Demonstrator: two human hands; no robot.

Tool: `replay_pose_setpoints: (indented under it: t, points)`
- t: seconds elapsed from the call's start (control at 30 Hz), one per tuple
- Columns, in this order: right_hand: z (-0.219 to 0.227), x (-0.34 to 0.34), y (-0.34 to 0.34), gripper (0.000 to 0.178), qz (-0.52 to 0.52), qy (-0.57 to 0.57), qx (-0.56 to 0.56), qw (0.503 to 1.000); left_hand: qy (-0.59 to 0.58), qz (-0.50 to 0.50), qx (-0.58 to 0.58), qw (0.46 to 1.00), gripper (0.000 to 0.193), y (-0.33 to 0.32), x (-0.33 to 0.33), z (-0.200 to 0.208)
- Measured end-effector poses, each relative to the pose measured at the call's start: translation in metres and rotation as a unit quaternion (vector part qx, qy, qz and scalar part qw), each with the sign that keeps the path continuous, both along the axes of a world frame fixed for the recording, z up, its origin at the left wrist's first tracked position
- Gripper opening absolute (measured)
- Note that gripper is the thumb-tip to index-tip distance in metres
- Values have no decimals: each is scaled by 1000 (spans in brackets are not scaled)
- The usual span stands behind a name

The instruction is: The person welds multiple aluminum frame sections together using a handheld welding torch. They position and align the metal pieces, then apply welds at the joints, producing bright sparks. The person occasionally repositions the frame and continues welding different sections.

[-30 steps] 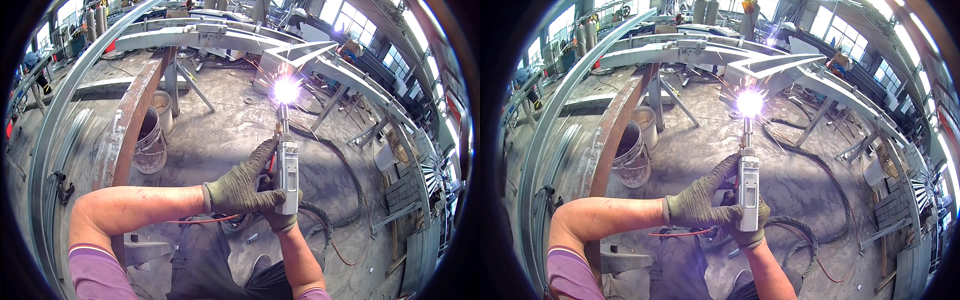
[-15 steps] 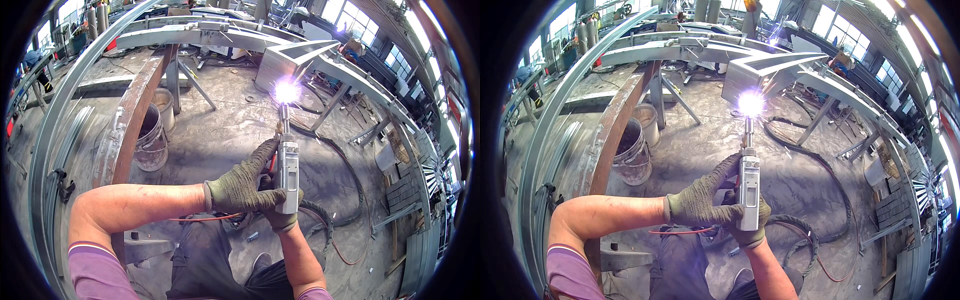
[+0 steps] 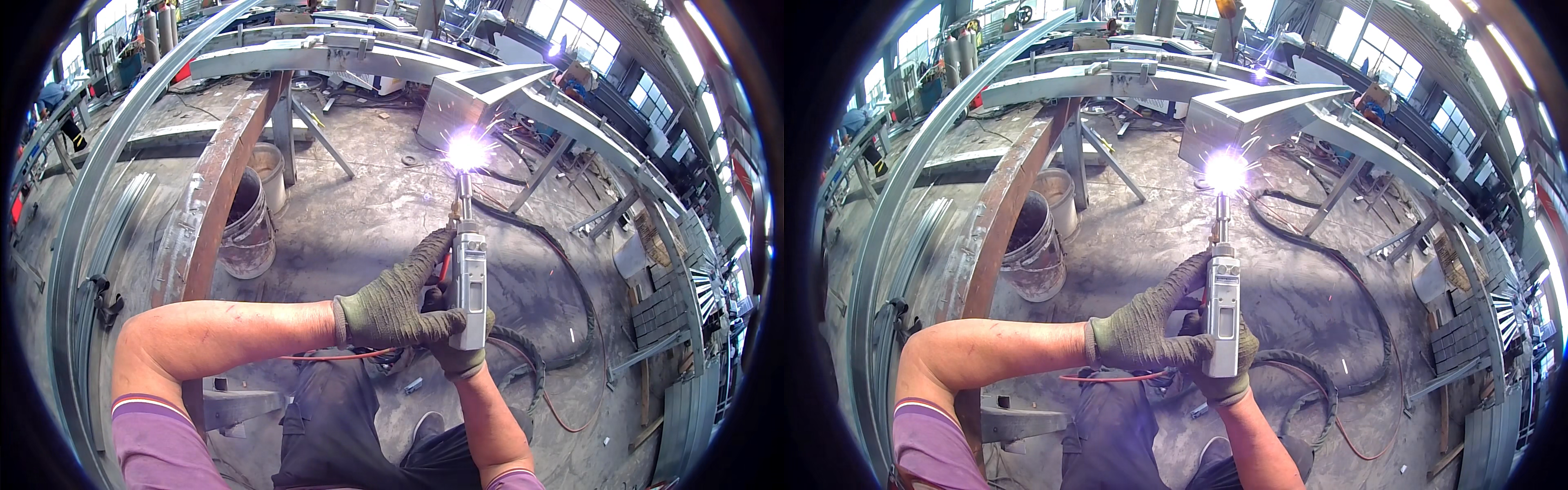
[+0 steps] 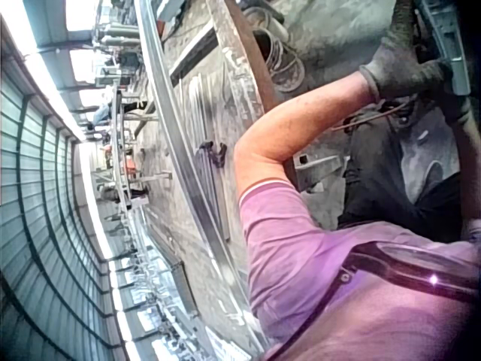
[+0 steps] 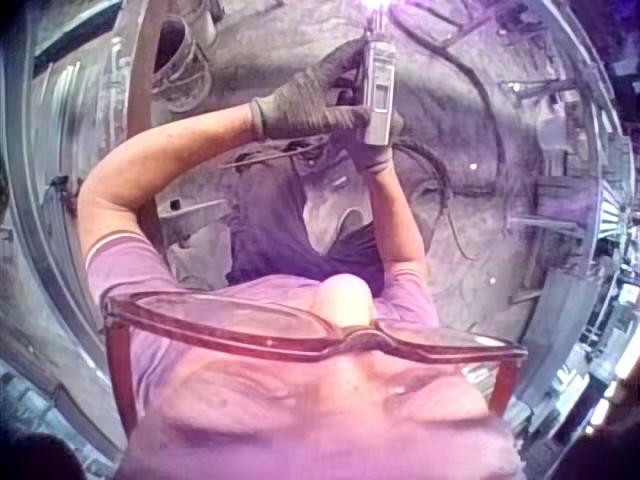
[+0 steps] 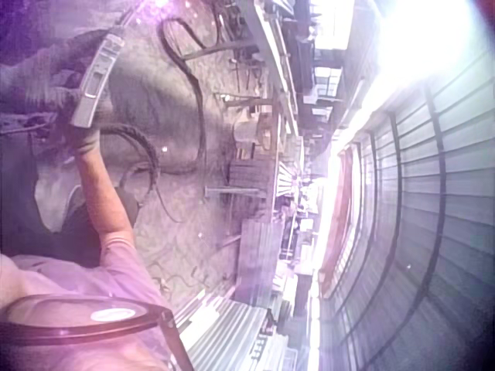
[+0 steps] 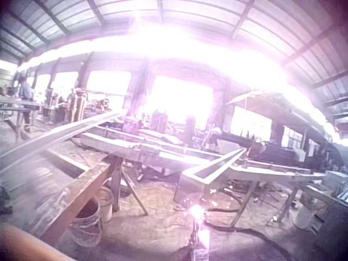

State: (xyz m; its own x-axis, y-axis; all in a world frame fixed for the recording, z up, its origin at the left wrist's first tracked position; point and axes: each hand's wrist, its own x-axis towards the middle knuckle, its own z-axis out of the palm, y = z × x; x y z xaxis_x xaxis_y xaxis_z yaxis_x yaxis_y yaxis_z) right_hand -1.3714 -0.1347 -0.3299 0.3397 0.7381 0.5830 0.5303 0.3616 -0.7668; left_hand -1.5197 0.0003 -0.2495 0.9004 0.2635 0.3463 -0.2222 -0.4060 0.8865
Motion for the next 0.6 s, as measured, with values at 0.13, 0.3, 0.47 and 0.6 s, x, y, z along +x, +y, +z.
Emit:
replay_pose_setpoints:
  t: [0.13,0.3,0.47,0.6]
  points:
    - [-9,4,-2,34,1,2,-18,1000,-6,0,1,1000,127,0,0,-2]
    - [-12,6,0,32,6,-4,4,1000,-7,-11,-22,1000,127,-1,1,-4]
    - [7,-3,0,27,-31,-78,8,996,3,-2,-1,1000,130,0,0,-5]
    - [-6,-2,1,27,-21,25,0,999,-1,6,11,1000,127,1,2,-9]
